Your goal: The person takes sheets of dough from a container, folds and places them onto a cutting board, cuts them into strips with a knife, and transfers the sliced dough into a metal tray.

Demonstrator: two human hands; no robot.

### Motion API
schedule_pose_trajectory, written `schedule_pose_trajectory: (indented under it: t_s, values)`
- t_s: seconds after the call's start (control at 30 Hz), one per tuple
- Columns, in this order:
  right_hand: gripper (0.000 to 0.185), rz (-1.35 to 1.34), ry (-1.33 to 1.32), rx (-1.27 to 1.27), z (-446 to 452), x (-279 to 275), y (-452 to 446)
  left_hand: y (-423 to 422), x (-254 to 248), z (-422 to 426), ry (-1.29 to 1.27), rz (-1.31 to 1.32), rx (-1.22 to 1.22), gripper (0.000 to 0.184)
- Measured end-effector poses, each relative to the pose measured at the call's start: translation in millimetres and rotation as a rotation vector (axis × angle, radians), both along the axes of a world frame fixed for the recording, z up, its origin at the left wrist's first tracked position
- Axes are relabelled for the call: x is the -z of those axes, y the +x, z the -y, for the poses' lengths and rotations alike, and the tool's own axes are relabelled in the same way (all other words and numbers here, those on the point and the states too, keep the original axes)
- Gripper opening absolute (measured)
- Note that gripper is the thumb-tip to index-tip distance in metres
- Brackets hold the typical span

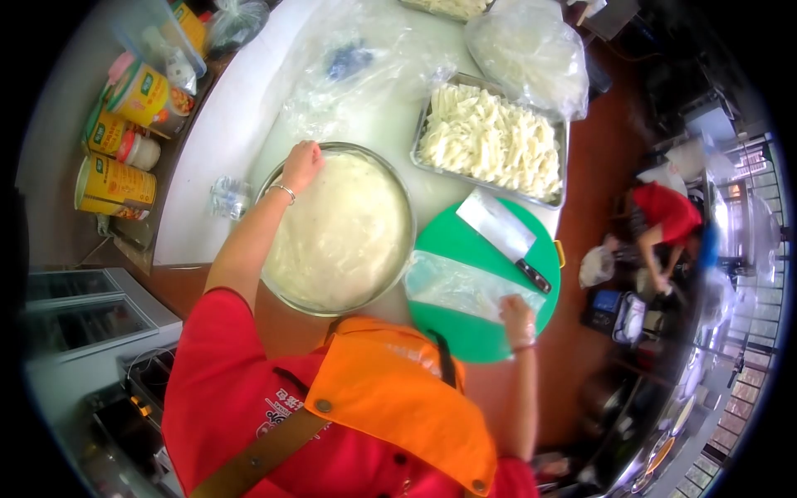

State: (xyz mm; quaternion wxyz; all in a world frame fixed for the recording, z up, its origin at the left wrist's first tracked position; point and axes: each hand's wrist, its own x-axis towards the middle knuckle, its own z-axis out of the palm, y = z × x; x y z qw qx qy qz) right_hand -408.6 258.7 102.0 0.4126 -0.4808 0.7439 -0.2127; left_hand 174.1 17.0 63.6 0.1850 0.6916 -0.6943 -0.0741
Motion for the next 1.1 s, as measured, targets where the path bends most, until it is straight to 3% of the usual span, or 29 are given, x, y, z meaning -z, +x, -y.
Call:
schedule_pose_trajectory:
  t_s: [0.07,0.17,0.23,0.37,0.47,0.67,0.77,0.87,0.97,1.1]
  values:
    - [0.018,-0.043,-0.009,-0.041,-1,-3,5,-4,3,-6,-0.21,-0.086,0.012,0.012]
    - [0.019,-0.095,-0.022,-0.113,-6,11,-3,-7,-3,0,0.108,0.096,0.029,0.011]
    - [0.02,-0.027,-0.022,-0.121,-6,12,-2,-11,-5,6,0.15,0.193,0.037,0.012]
    - [0.022,0.054,0.003,-0.129,-8,6,-2,-13,-9,3,0.066,0.291,0.145,0.017]
    - [0.023,0.047,0.02,-0.151,-13,14,-6,-14,-6,-6,-0.171,0.216,0.29,0.012]
    - [0.023,0.046,0.044,-0.172,-14,11,-2,-21,-18,-29,0.098,0.232,0.164,0.014]
    - [0.022,0.043,0.007,-0.217,-10,10,6,-25,-28,-36,-0.002,0.274,0.213,0.011]
    - [0.021,0.005,0.009,-0.236,-8,12,14,-36,-41,-39,-0.059,0.055,0.172,0.011]
    - [0.021,-0.074,0.007,-0.265,-5,13,20,-33,-16,-31,-0.096,0.213,0.281,0.012]
    - [0.023,-0.096,-0.001,-0.289,-9,-1,35,-40,-21,-31,-0.156,0.195,0.16,0.016]
